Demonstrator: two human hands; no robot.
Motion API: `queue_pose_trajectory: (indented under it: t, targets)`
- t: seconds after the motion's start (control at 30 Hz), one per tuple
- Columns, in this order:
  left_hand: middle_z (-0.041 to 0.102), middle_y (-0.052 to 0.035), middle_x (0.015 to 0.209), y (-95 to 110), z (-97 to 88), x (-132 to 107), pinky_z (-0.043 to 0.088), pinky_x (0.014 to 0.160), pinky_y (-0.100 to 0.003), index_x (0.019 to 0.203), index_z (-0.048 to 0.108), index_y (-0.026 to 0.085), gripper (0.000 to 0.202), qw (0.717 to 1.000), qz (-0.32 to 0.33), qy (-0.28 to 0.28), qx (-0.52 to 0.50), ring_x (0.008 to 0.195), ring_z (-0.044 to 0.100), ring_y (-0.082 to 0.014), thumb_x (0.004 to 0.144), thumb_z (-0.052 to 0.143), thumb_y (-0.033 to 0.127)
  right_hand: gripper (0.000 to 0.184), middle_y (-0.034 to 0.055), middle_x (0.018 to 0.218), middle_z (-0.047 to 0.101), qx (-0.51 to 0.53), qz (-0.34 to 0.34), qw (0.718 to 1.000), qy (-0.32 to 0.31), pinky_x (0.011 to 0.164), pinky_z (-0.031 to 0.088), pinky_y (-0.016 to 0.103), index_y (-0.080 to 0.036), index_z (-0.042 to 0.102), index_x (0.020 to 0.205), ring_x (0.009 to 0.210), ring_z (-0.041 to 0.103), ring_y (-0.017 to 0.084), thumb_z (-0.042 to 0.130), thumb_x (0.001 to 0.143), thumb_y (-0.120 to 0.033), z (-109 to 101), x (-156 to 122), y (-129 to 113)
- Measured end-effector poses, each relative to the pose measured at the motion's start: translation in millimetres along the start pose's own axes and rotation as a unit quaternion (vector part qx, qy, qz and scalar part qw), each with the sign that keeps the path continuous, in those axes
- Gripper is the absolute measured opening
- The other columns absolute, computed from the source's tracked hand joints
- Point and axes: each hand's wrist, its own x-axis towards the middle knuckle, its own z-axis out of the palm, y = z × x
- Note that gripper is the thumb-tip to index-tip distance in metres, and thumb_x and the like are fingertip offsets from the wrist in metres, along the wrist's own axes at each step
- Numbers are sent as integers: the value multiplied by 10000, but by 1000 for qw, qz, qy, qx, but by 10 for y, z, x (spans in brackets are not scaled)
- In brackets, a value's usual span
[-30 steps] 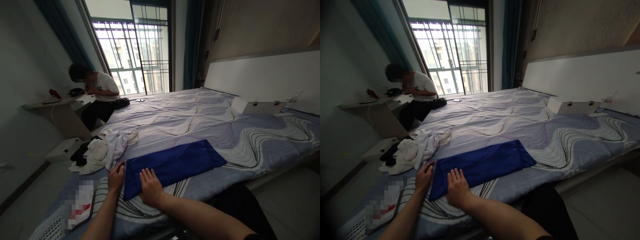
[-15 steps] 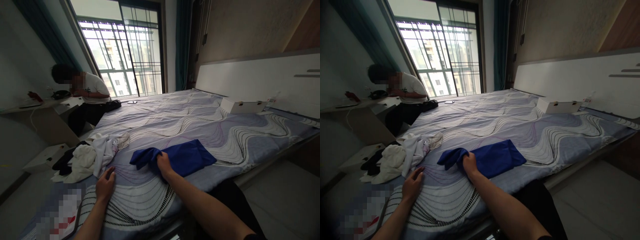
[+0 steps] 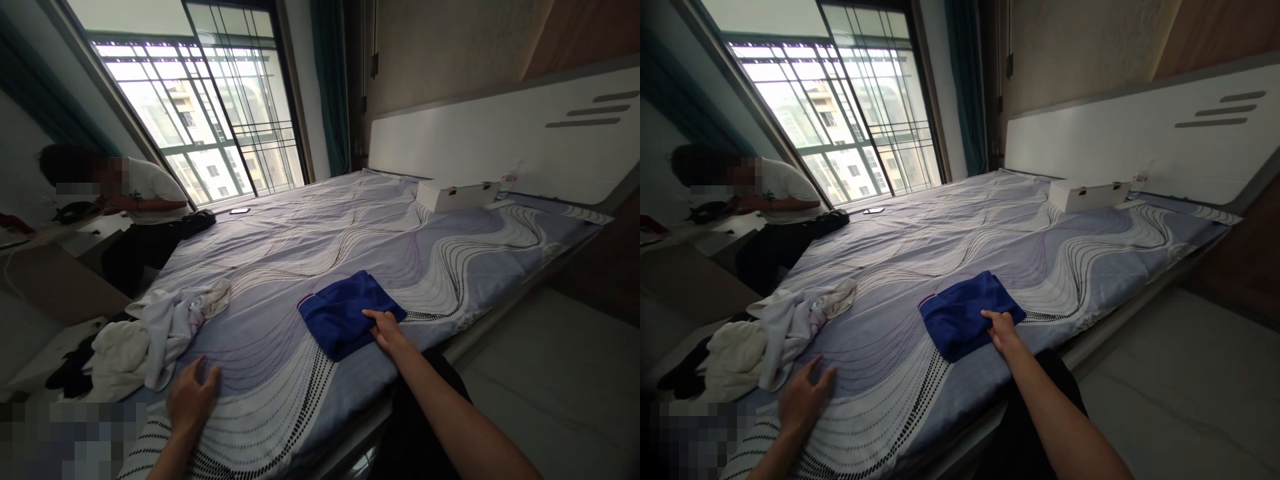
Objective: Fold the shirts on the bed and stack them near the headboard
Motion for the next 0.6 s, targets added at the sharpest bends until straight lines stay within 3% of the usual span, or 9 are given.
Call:
queue_pose_trajectory:
  t: [0.07, 0.17, 0.23, 0.33, 0.47, 0.6]
  targets:
    - [641, -185, 1176, 452, 84, -267, 452, 1039, -484, 1338, 560, 85, 765, 997, 59, 14, -45, 1139, 595, -337, 799, 454, 616, 287, 44, 700, 746, 7, 3, 1000, 4, 748, 640, 356, -132, 664, 803, 829, 746, 264, 778, 576, 2, 37, 16, 30]
    - [657, -112, 1029, 1252, 285, -790, 518, 906, -425, 1429, 461, 128, 817, 981, 154, -57, -107, 958, 647, -272, 806, 526, 653, 293, 47, 687, 748, 14, 7, 1000, 2, 724, 644, 359, -123, 673, 793, 795, 748, 268, 782, 558, 13, 47, 41, 36]
    - [664, -113, 988, 1731, 442, -1095, 504, 895, -447, 1490, 382, 127, 892, 973, 199, -76, -86, 936, 649, -286, 792, 588, 642, 285, 49, 703, 756, 17, 5, 1000, -2, 729, 644, 362, -124, 678, 793, 785, 748, 264, 773, 559, 10, 30, 48, 27]
    - [687, -180, 1040, 2199, 642, -1336, 457, 945, -518, 1486, 395, 103, 827, 976, 211, -49, -37, 999, 639, -348, 820, 611, 542, 287, 48, 730, 765, 19, -2, 1000, -9, 753, 643, 376, -129, 682, 797, 790, 748, 265, 767, 554, -2, 13, 37, 27]
    - [731, -145, 960, 2357, 724, -1331, 488, 899, -464, 1481, 418, 124, 655, 987, 144, -43, -53, 910, 680, -301, 835, 501, 194, 340, 39, 794, 778, 14, -23, 999, -20, 788, 639, 377, -139, 686, 847, 842, 749, 267, 784, 542, -25, 12, -31, 55]
    - [745, -112, 1086, 2100, 556, -1289, 501, 912, -410, 1464, 467, 166, 698, 981, 154, -15, -118, 956, 685, -261, 769, 441, 96, 305, 49, 848, 781, 6, 17, 999, -51, 779, 637, 363, -147, 686, 884, 862, 747, 256, 809, 608, -105, -55, -190, 37]
